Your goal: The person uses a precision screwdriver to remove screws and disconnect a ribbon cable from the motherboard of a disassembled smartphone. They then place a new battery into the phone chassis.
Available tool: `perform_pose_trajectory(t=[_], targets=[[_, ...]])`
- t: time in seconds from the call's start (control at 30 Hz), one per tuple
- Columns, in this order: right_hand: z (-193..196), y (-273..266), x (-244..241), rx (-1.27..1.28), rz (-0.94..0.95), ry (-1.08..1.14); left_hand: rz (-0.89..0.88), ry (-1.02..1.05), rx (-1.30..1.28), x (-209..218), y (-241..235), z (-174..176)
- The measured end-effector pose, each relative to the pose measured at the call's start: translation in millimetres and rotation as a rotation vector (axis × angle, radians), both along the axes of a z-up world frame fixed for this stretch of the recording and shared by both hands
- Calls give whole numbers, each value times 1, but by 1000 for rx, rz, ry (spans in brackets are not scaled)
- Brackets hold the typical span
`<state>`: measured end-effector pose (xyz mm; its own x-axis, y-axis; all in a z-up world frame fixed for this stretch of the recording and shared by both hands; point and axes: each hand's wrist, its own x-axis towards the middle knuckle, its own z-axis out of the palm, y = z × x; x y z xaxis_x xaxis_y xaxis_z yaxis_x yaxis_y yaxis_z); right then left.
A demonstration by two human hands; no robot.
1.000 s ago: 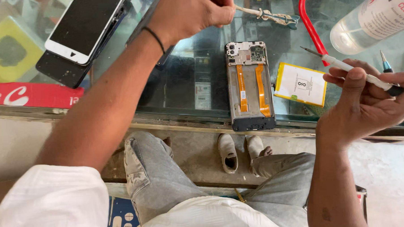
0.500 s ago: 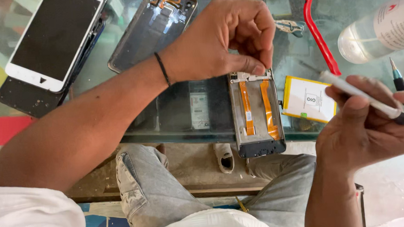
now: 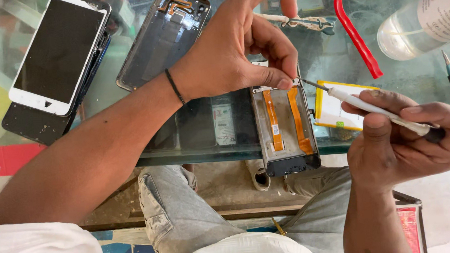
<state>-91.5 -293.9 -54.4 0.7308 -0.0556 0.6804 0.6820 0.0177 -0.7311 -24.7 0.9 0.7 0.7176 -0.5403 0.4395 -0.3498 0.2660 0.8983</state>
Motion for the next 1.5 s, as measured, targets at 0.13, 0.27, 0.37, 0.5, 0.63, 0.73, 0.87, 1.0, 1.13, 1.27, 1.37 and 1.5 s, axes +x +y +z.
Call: perform_pose_trajectory(t=[0.13,0.27,0.37,0.5,0.63,0.73,0.87,1.0,1.13,1.27,1.37,1.5], targets=[[4,0,-2,-14,14,24,1,-40,7,3,0,-7],[4,0,-2,-15,39,34,-12,104,50,4,5,-12],[4,-2,-1,-37,34,32,-14,88,53,4,4,-15],[2,-5,-3,-54,38,41,-14,-70,18,4,2,-17],[2,-4,-3,-32,49,47,-20,-70,21,4,3,-16],[1,-5,-3,-51,44,44,-24,-69,25,2,2,-15],[1,-6,-2,-57,42,41,-16,-7,30,1,2,-13],[2,-4,-2,-83,28,21,-19,-17,34,-1,1,-10],[3,1,-3,-84,15,-20,-5,-23,53,-1,1,-8],[3,3,-3,-102,7,-40,14,-39,76,-2,1,-8],[3,0,-4,-95,7,-13,20,-65,82,-2,1,-10],[2,-2,-2,-110,9,-10,11,-79,65,-1,2,-10]])
